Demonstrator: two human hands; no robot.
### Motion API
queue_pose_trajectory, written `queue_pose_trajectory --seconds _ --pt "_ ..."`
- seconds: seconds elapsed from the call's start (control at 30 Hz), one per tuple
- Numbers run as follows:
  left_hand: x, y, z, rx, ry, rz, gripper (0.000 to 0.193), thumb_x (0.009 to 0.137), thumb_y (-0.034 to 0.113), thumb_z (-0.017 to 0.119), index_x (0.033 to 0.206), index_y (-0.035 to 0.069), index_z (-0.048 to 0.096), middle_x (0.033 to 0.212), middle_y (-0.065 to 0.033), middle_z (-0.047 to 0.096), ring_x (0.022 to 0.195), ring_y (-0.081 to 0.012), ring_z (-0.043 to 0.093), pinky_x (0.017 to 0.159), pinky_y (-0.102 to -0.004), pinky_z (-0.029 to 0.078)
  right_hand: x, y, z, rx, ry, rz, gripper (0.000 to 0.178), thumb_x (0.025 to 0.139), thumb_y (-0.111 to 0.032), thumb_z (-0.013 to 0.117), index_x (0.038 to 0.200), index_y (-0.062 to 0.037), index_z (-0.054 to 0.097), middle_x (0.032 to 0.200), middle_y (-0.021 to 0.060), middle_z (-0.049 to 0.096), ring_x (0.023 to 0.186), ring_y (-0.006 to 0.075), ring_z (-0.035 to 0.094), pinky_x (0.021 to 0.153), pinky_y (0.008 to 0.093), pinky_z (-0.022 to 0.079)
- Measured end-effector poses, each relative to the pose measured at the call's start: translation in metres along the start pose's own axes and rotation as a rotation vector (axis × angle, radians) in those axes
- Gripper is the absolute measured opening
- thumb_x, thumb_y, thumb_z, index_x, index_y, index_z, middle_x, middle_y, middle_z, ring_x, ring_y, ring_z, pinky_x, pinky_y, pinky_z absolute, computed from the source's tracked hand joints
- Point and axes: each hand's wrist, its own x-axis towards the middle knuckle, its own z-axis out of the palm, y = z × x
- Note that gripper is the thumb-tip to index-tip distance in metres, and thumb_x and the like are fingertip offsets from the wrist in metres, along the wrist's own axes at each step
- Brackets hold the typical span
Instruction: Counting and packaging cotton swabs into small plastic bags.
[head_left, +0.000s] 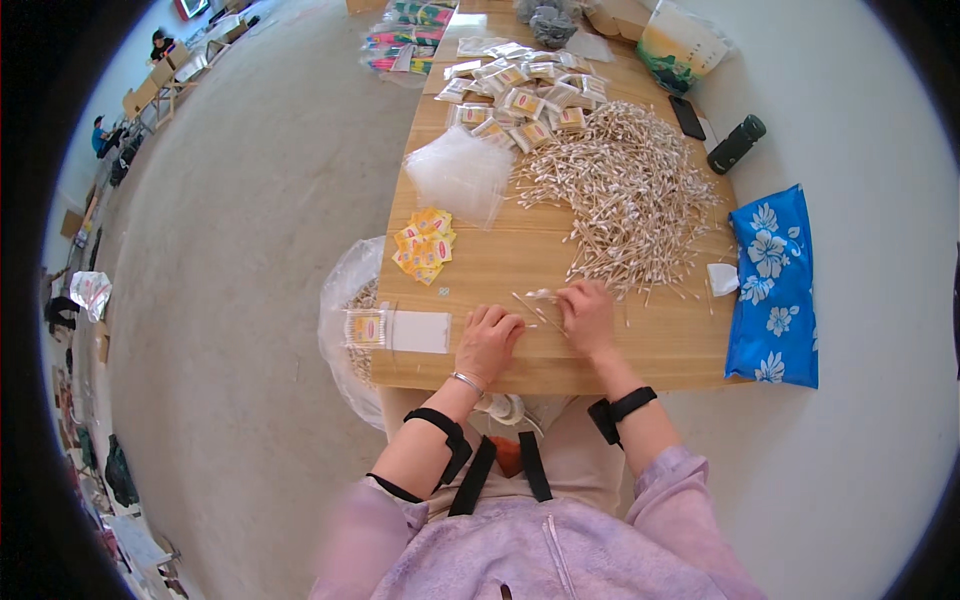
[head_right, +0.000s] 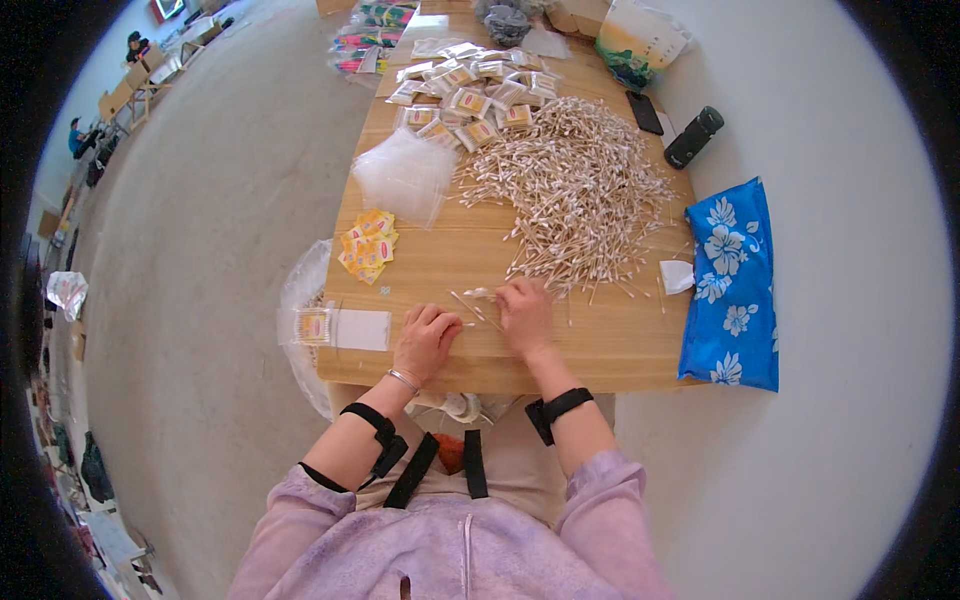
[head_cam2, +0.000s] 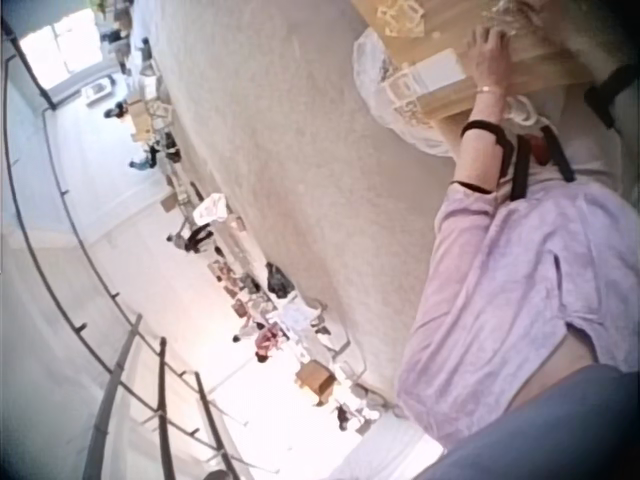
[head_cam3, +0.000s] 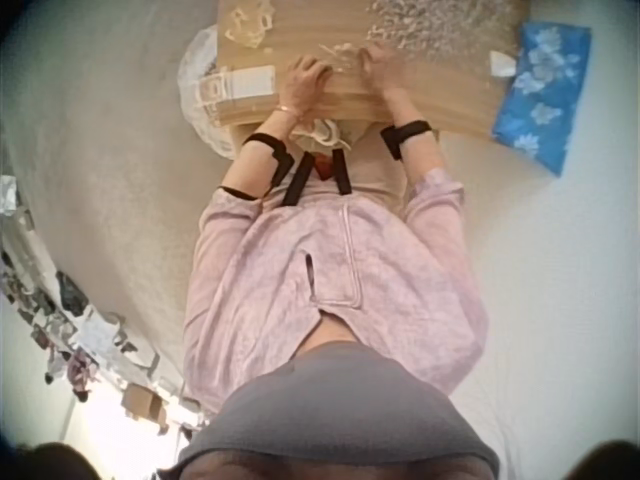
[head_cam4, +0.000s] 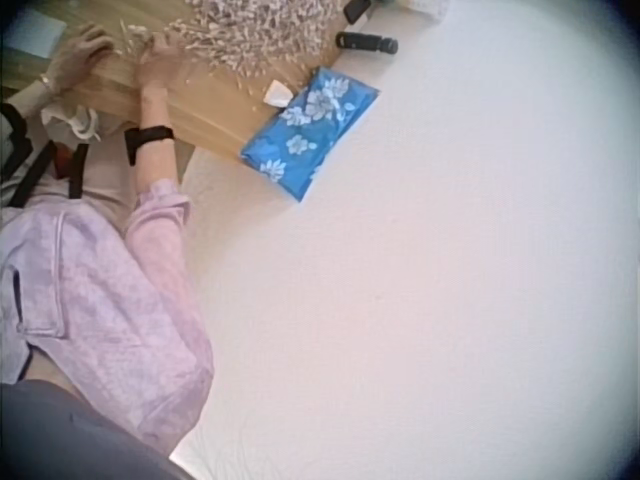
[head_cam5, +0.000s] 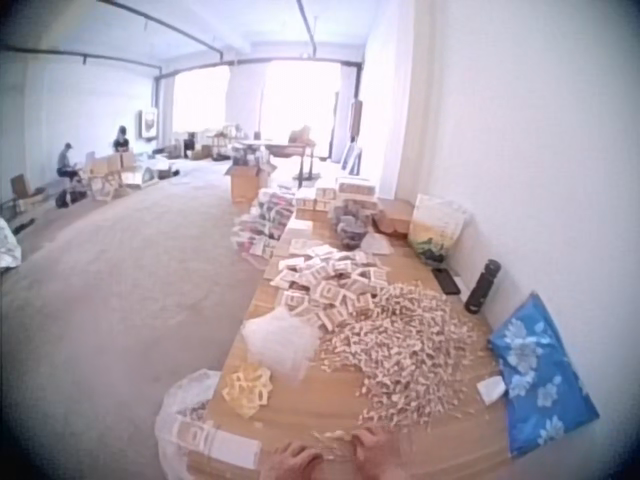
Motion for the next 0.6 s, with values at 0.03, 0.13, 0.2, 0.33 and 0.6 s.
queue_pose_trajectory --seconds 0.03,0.13,0.2,0.33,0.6 --pt "0.000 0.000 0.000 -0.014 0.001 -0.002 0.007 0.080 0.016 0.066 0.084 0.011 0.064 0.085 -0.0050 0.058 0.089 -0.0266 0.054 0.080 -0.0380 0.044 0.002 0.005 -0.001 0.000 0.001 0.001 0.010 0.076 -0.013 0.067 0.085 -0.0104 0.066 0.096 0.0050 0.062 0.093 0.0265 0.054 0.082 0.0408 0.043" --pt "-0.001 0.000 -0.001 -0.032 -0.001 -0.007 0.007 0.080 0.016 0.066 0.084 0.011 0.064 0.086 -0.0050 0.058 0.089 -0.0269 0.054 0.081 -0.0381 0.044 0.006 0.017 -0.005 0.154 0.055 0.177 0.005 0.076 -0.012 0.067 0.080 -0.0096 0.065 0.090 0.0054 0.061 0.089 0.0279 0.054 0.078 0.0412 0.043" --pt "0.000 0.001 0.000 -0.037 -0.002 -0.009 0.007 0.080 0.016 0.066 0.084 0.011 0.064 0.086 -0.0050 0.058 0.089 -0.0270 0.054 0.081 -0.0382 0.044 0.008 0.022 -0.009 0.104 0.197 0.258 0.006 0.077 -0.014 0.067 0.079 -0.0095 0.065 0.093 0.0062 0.061 0.090 0.0283 0.054 0.078 0.0404 0.043" --pt "-0.001 0.000 -0.001 -0.031 -0.010 -0.007 0.007 0.080 0.016 0.066 0.084 0.011 0.064 0.086 -0.0050 0.058 0.089 -0.0270 0.054 0.082 -0.0384 0.044 0.002 0.001 -0.025 -0.247 0.277 0.210 0.008 0.077 -0.015 0.068 0.081 -0.0094 0.065 0.096 0.0073 0.059 0.090 0.0287 0.054 0.079 0.0402 0.043" --pt "-0.001 0.001 -0.001 0.027 -0.037 0.016 0.017 0.080 0.018 0.067 0.096 0.014 0.064 0.105 -0.0040 0.058 0.107 -0.0246 0.051 0.091 -0.0391 0.040 -0.038 -0.042 -0.010 -0.019 -0.015 0.293 0.006 0.078 -0.012 0.066 0.083 -0.0082 0.065 0.088 0.0091 0.057 0.089 0.0295 0.057 0.076 0.0402 0.047"
